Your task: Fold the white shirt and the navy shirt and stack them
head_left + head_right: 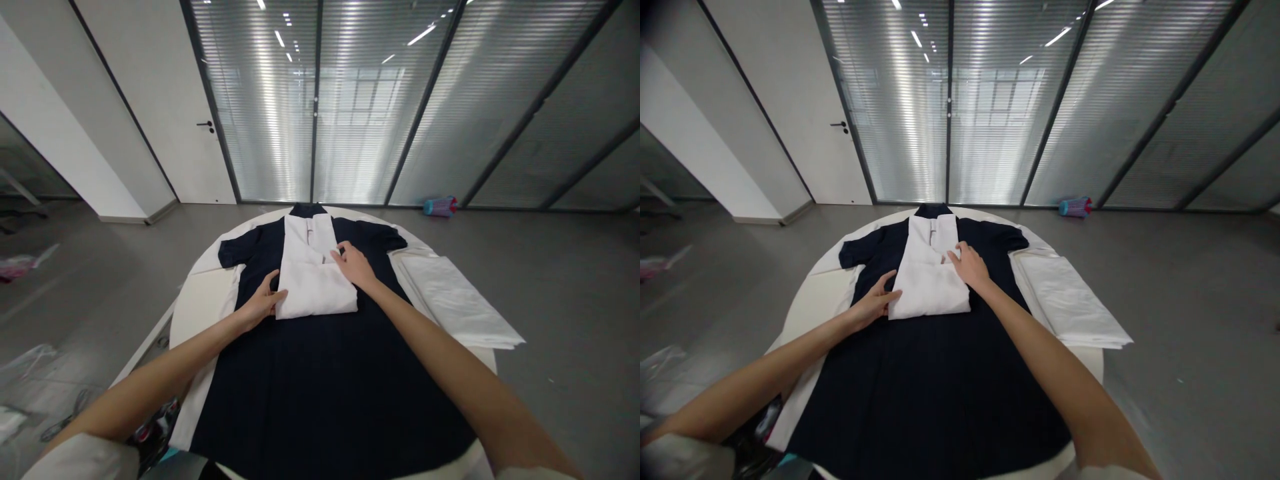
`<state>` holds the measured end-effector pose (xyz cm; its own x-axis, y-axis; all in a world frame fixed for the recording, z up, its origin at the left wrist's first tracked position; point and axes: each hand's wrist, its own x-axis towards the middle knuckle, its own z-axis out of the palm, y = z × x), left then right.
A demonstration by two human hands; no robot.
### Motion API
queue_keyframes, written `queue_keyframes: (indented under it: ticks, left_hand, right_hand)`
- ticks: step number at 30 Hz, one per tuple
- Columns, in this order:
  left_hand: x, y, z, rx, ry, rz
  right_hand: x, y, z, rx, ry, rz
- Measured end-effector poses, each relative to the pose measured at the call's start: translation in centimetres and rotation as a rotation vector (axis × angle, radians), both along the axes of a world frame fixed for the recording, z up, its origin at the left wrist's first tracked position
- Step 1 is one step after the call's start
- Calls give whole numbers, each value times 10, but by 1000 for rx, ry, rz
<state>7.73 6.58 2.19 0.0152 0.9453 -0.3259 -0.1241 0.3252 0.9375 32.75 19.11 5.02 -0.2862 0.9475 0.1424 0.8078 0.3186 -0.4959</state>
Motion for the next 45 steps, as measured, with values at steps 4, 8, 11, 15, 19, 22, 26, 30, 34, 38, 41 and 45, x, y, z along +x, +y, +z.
queue_keyframes:
  ticks: [4,8,11,15,19,22,26,30,34,38,41,45]
  left_hand:
    - [3,-2,1,44,53,-34]
    - [3,1,-1,104,95,-95]
    - [0,2,-5,105,126,-119]
    - [-7,0,-7,39,104,-141]
    - [-13,3,8,173,326,-155]
    - [-5,15,25,510,730,-73]
    - [19,34,26,800,1081,-214]
    - [30,44,-4,736,1211,-456]
    - [26,42,-24,693,1297,-448]
    - [26,40,-22,680,1424,-472]
    - [27,40,-21,685,1464,-480]
    - [26,43,-25,701,1459,-476]
  right_hand:
    - [29,-39,6,-129,-6,-130]
    - [45,-76,-15,-208,292,98]
    - [45,-89,-34,-201,410,99]
    - [45,-94,-41,-193,294,88]
    - [40,-94,-23,100,-9,66]
    - [22,-85,-7,315,-100,139]
    - [-12,-67,-7,239,-189,322]
    - [-19,-57,-28,19,-279,393]
    - [2,-51,-45,-11,-310,382]
    - [19,-48,-49,-6,-324,323]
    - [23,-52,-45,60,-262,240]
    - [26,-57,-43,81,-238,335]
